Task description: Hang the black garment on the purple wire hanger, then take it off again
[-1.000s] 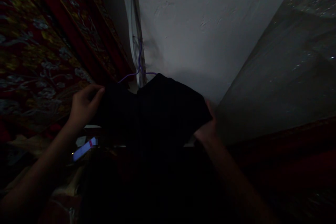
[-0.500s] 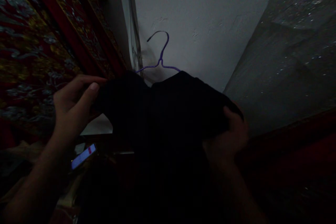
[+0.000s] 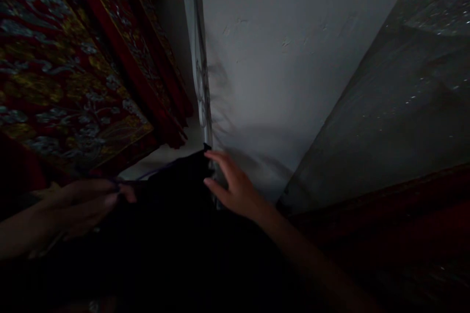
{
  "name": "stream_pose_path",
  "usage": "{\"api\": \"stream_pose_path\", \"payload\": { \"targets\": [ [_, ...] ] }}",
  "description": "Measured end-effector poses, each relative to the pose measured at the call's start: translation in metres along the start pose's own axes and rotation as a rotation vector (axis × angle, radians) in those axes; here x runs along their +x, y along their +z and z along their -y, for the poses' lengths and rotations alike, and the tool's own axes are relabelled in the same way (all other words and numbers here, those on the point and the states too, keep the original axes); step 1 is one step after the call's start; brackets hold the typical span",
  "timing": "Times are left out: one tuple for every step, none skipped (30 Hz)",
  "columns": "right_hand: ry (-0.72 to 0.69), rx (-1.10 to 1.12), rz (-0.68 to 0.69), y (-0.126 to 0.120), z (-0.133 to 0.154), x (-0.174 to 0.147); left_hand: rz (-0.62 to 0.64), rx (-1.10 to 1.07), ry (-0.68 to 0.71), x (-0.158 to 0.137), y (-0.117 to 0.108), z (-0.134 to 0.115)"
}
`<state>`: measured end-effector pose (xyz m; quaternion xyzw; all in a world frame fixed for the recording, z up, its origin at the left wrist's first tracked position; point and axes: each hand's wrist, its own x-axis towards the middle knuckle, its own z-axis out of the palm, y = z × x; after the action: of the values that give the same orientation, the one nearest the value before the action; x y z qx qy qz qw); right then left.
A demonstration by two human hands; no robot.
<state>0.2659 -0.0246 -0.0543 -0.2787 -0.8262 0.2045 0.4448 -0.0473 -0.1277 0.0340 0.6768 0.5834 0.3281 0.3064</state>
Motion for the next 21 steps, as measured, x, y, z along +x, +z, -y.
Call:
{"api": "stream_pose_path", "payload": {
  "targets": [
    [0.027,-0.005,-0.040,-0.001,-0.009,0.006,0.089,-0.015,-0.056,-0.001,-0.005,0.002],
    [0.057,0.010,-0.034,-0.002,-0.017,0.011,0.157,-0.019,-0.090,0.000,-0.009,0.003],
    [0.097,0.047,0.016,-0.003,-0.023,0.015,0.203,-0.017,-0.097,0.004,-0.013,0.004],
    [0.145,0.104,0.095,-0.005,-0.026,0.018,0.202,-0.012,-0.070,0.008,-0.015,0.005],
    [0.202,0.175,0.173,-0.007,-0.028,0.020,0.159,-0.006,-0.022,0.015,-0.016,0.007],
    [0.261,0.248,0.226,-0.011,-0.028,0.022,0.084,0.004,0.032,0.021,-0.016,0.009],
    [0.318,0.317,0.230,-0.015,-0.027,0.025,-0.005,0.022,0.083,0.028,-0.015,0.011],
    [0.366,0.376,0.181,-0.021,-0.026,0.029,-0.092,0.038,0.124,0.035,-0.013,0.014],
    [0.400,0.422,0.089,-0.027,-0.024,0.034,-0.182,0.046,0.154,0.040,-0.011,0.017],
    [0.422,0.456,-0.028,-0.035,-0.023,0.041,-0.278,0.041,0.180,0.045,-0.008,0.020],
    [0.429,0.477,-0.150,-0.042,-0.022,0.049,-0.375,0.040,0.210,0.048,-0.006,0.022],
    [0.419,0.487,-0.269,-0.051,-0.022,0.059,-0.478,0.050,0.251,0.050,-0.003,0.023],
    [0.395,0.485,-0.378,-0.060,-0.023,0.069,-0.579,0.075,0.299,0.050,0.000,0.022],
    [0.366,0.474,-0.471,-0.069,-0.023,0.079,-0.678,0.110,0.353,0.050,0.003,0.020],
    [0.334,0.462,-0.547,-0.077,-0.024,0.086,-0.750,0.149,0.403,0.048,0.005,0.017],
    [0.306,0.450,-0.607,-0.084,-0.024,0.090,-0.786,0.176,0.441,0.045,0.008,0.012],
    [0.284,0.438,-0.654,-0.090,-0.025,0.092,-0.785,0.185,0.470,0.041,0.012,0.007],
    [0.269,0.426,-0.696,-0.094,-0.025,0.089,-0.748,0.176,0.486,0.035,0.016,0.001],
    [0.267,0.412,-0.729,-0.096,-0.025,0.084,-0.680,0.165,0.491,0.028,0.021,-0.004],
    [0.275,0.396,-0.760,-0.095,-0.025,0.076,-0.591,0.155,0.480,0.019,0.028,-0.009],
    [0.293,0.379,-0.786,-0.093,-0.026,0.067,-0.491,0.149,0.448,0.008,0.036,-0.012]
  ]
}}
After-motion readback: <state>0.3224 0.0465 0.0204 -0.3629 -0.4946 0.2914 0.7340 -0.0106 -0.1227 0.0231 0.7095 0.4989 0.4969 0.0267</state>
